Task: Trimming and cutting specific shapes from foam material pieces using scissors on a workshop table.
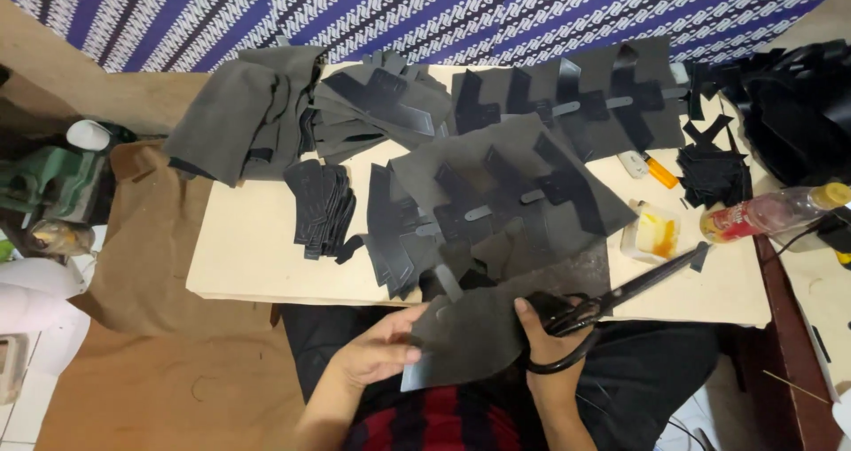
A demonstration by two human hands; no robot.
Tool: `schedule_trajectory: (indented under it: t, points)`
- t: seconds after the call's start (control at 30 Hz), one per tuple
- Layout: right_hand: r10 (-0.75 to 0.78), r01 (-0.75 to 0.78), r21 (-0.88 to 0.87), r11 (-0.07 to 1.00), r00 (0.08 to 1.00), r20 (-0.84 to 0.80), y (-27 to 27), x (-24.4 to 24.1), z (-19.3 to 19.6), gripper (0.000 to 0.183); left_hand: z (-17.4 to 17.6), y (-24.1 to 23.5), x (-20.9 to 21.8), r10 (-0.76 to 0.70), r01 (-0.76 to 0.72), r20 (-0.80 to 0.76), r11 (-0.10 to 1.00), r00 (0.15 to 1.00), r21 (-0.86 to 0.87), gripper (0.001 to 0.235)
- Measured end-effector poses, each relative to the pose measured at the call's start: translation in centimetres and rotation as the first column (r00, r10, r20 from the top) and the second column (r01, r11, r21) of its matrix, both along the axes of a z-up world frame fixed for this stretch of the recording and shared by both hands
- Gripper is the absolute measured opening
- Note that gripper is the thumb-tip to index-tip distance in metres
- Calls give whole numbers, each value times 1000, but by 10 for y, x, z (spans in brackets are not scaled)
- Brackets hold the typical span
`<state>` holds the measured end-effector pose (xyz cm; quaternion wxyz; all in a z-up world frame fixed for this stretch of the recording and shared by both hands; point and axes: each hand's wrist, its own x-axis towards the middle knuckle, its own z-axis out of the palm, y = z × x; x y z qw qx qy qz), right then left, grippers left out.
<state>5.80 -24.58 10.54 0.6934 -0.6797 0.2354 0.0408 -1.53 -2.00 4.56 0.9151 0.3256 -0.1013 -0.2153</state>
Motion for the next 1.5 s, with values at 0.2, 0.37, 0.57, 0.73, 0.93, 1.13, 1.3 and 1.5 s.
schedule_trajectory:
  t: [0.2, 0.37, 0.57, 0.73, 0.93, 1.13, 1.3, 1.5]
  points:
    - [-261, 232, 143, 962, 934, 244, 14, -13, -13, 34, -15, -51, -5, 165, -234, -196, 880, 967, -414, 24]
    - [90, -8, -262, 965, 948, 304, 3, -41, -62, 43, 16, -56, 38, 700, -729, -575, 640, 423, 243, 45]
    - [151, -179, 168, 969, 975, 164, -6, -48, -50, 20, 52, 45, 92, 884, -709, 47, 340, 465, 618, 47]
    - [85, -92, 95, 991, 993, 79, -25, -48, -43, 28, 8, 64, 113, 577, -498, 460, -103, 675, 861, 94]
    - [186, -153, -256, 954, 976, 111, -55, -28, -53, 40, -8, -10, 113, 139, -583, 801, -615, 582, 531, 50]
    - [517, -409, -529, 744, 853, 68, -16, 52, -12, 64, -32, -61, 114, -130, -634, 673, -499, 729, 590, 62]
    - [749, -576, -661, 482, 662, -31, 0, 78, -61, 47, -51, -76, 75, -237, -647, 614, -437, 753, 624, 68]
    - [694, -463, -744, 481, 720, 1, -36, 36, -91, 41, -46, -74, 38, -257, -529, 468, -282, 845, 800, 13]
